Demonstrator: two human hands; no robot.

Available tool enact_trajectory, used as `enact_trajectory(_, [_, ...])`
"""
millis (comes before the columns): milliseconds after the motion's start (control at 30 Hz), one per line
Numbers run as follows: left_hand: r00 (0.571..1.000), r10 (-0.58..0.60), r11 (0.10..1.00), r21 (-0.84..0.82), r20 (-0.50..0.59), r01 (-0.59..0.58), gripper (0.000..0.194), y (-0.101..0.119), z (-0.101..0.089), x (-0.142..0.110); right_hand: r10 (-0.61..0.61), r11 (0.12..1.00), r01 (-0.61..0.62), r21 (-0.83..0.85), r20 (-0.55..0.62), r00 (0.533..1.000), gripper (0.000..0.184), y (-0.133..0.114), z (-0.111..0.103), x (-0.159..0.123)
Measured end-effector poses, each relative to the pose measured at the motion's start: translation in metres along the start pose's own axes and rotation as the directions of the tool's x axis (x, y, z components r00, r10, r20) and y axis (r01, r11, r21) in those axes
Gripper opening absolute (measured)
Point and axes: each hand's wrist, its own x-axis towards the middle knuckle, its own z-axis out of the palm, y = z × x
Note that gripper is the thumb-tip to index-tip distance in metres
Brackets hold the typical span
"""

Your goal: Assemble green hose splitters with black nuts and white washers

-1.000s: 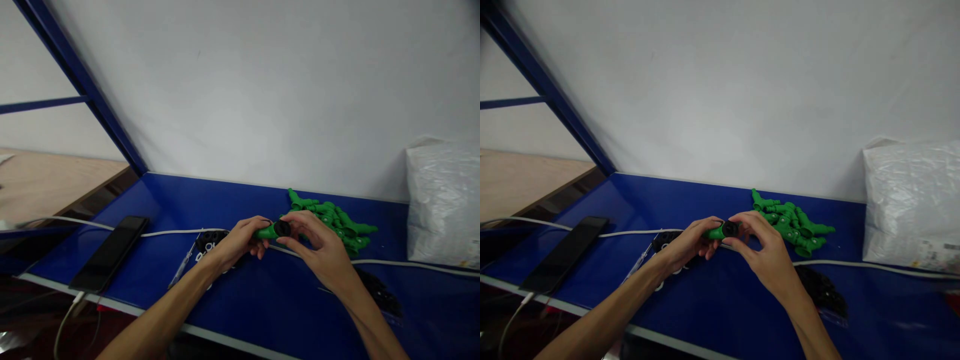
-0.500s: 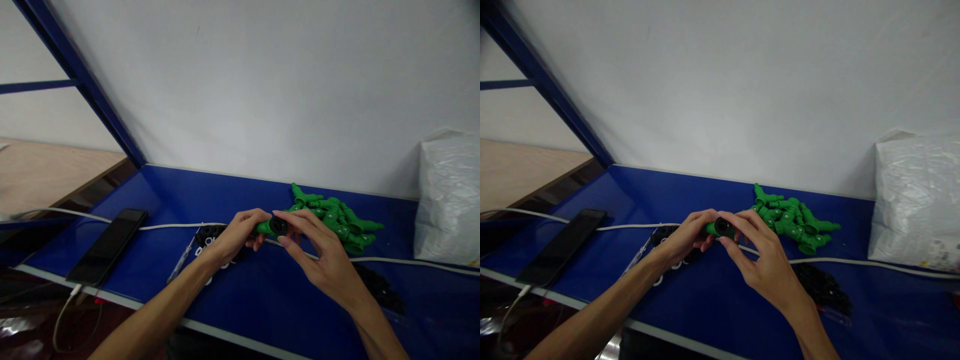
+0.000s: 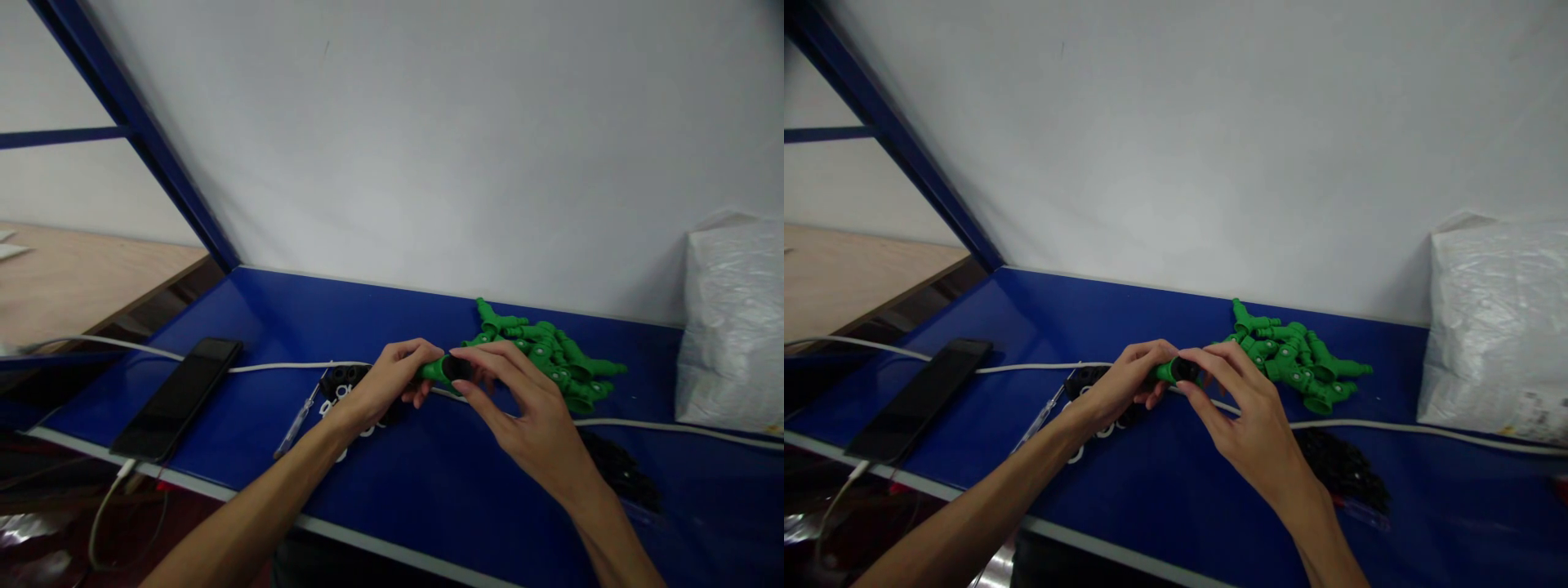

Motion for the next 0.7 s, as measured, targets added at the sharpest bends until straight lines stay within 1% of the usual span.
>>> enact_trajectory(100, [1.0, 0.001, 1.0, 0.02, -0.001, -0.001, 0.028, -0.003, -0.001, 0.001, 0.007, 1.0, -0.007, -0.015, -0.011, 1.0, 0.023, 0.002, 0.001, 0.0])
enact_trajectory(300, [1.0, 0.013, 0.998, 0.06, -0.015, -0.012, 0.031, -0.003, -0.004, 0.003, -0.004, 0.999, 0.002, -0.049, -0.033, 0.999, 0.026, 0.007, 0.0, -0.002])
enact_trajectory(400, [0.999, 0.036, 0.998, 0.05, -0.017, -0.035, 0.037, -0.003, -0.008, 0.003, -0.006, 0.999, 0.005, -0.05, -0.033, 0.999, 0.027, 0.01, -0.002, -0.002])
enact_trajectory(567, [0.996, 0.057, 0.998, 0.007, -0.063, -0.056, 0.047, -0.004, -0.014, 0.005, 0.006, 1.0, -0.007, -0.01, -0.012, 1.0, 0.029, 0.013, 0.001, -0.004])
enact_trajectory(700, [0.995, 0.04, 0.998, 0.055, -0.096, -0.035, 0.053, -0.005, -0.016, 0.007, 0.016, 1.0, -0.016, -0.009, -0.006, 1.0, 0.03, 0.011, 0.007, -0.006])
